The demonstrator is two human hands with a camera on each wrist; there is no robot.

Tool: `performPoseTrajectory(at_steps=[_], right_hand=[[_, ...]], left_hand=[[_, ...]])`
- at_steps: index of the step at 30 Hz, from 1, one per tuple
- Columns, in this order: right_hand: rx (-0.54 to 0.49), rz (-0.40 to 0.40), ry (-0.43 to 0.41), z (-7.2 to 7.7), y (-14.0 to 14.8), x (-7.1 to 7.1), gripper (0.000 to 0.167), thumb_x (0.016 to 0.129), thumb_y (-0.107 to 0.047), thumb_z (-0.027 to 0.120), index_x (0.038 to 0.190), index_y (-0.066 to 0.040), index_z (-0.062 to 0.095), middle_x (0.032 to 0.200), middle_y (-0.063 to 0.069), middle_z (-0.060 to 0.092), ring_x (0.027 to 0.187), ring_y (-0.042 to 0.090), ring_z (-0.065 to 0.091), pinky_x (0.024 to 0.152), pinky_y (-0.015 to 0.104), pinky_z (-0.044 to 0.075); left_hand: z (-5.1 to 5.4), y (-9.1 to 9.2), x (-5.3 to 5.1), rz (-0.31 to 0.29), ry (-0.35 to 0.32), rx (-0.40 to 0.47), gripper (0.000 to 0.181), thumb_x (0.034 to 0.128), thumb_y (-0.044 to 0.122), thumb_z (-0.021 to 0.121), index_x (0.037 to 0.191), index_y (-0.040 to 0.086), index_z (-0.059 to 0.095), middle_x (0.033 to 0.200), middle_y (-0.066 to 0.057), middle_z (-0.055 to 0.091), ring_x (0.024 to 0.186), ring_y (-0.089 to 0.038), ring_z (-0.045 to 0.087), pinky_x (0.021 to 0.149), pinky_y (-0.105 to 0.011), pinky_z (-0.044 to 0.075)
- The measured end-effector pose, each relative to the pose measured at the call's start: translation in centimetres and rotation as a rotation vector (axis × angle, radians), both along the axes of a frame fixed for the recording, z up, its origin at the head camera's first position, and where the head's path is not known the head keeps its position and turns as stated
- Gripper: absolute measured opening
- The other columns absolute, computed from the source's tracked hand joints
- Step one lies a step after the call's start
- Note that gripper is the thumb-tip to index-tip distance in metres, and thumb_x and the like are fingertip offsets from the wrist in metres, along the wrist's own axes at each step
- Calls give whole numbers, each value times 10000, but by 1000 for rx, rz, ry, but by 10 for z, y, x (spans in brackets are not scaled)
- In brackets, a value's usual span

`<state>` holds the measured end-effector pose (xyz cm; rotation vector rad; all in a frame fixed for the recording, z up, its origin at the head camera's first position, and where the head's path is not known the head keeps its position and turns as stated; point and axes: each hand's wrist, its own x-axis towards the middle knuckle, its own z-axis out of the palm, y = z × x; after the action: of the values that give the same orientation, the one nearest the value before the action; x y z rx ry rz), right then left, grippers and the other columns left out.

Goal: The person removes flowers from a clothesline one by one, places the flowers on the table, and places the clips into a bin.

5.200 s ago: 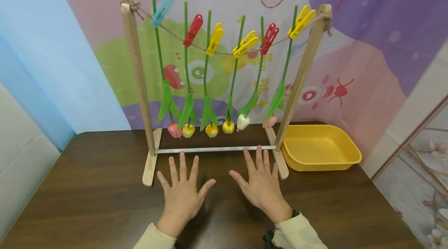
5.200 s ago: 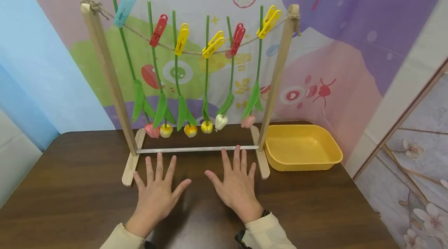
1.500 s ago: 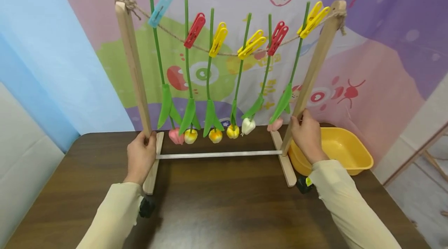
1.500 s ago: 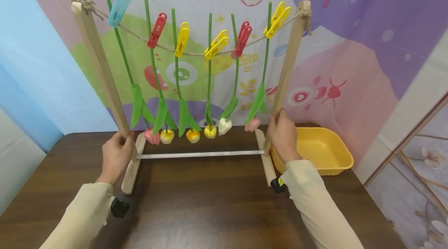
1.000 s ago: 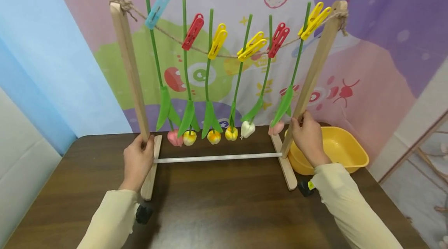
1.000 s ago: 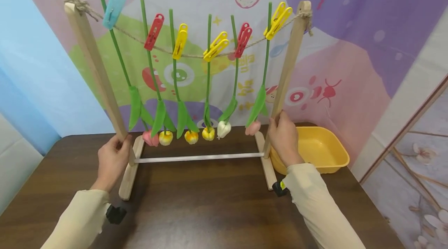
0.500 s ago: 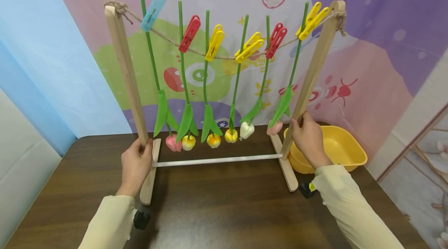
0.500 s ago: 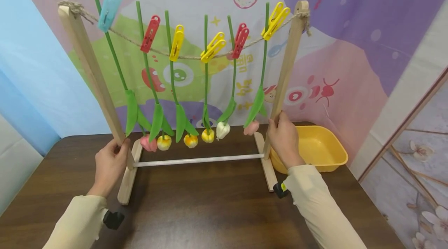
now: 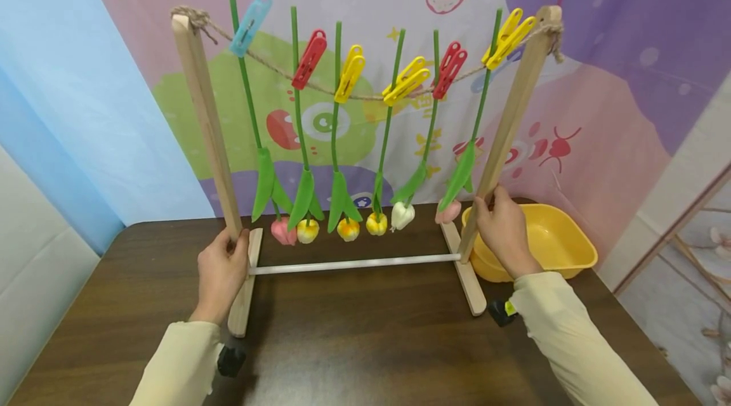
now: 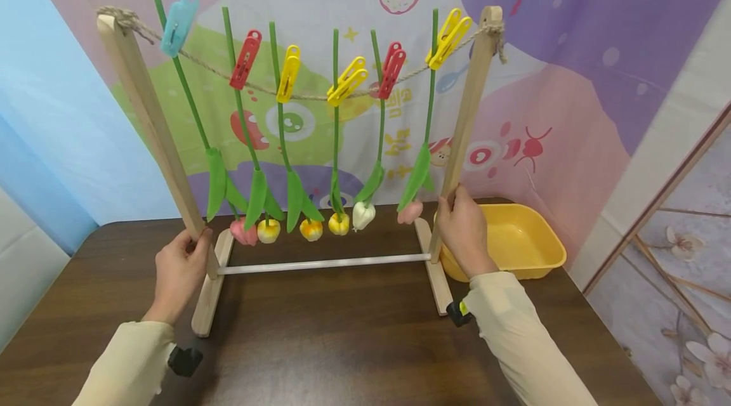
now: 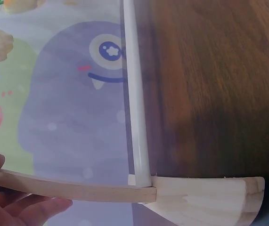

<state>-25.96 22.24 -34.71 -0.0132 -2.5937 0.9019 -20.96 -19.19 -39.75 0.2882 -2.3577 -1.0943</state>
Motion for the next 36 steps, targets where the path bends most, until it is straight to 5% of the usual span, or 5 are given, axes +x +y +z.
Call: performPoseTrajectory(at_steps=[6,17,29,36], right_hand=[[-16,1,20,-2,-2,-9,272,959,-188,503,1039,72,510,915,265,627,790,380,645,664,462,527],[-25,13,13,0,-3,-5,290,965,-168,487,1082,96,502,1006,301,618,915,428,634,727,502,530],[-33,6,-4,3,-3,-3,315,971,-193,485,1114,87,507,975,277,615,852,400,627,703,489,525],[-51,20,-4,-1,-3,-2,322,967,-194,491,1140,77,499,1012,290,619,909,412,626,723,496,527]], left_hand=[[-2,-2,-10,0,37,1,221,937,210,537,869,31,647,607,-58,530,512,-86,398,445,-224,316],[0,-3,-8,-17,13,15,215,938,201,537,907,27,658,721,-118,638,551,-63,450,467,-194,356],[0,-4,-9,-23,-4,47,230,939,236,546,964,36,657,837,-135,689,649,-14,534,511,-127,403],[2,-5,-3,-48,-36,108,304,946,270,533,1065,7,627,960,-208,684,843,-219,651,563,-46,390]])
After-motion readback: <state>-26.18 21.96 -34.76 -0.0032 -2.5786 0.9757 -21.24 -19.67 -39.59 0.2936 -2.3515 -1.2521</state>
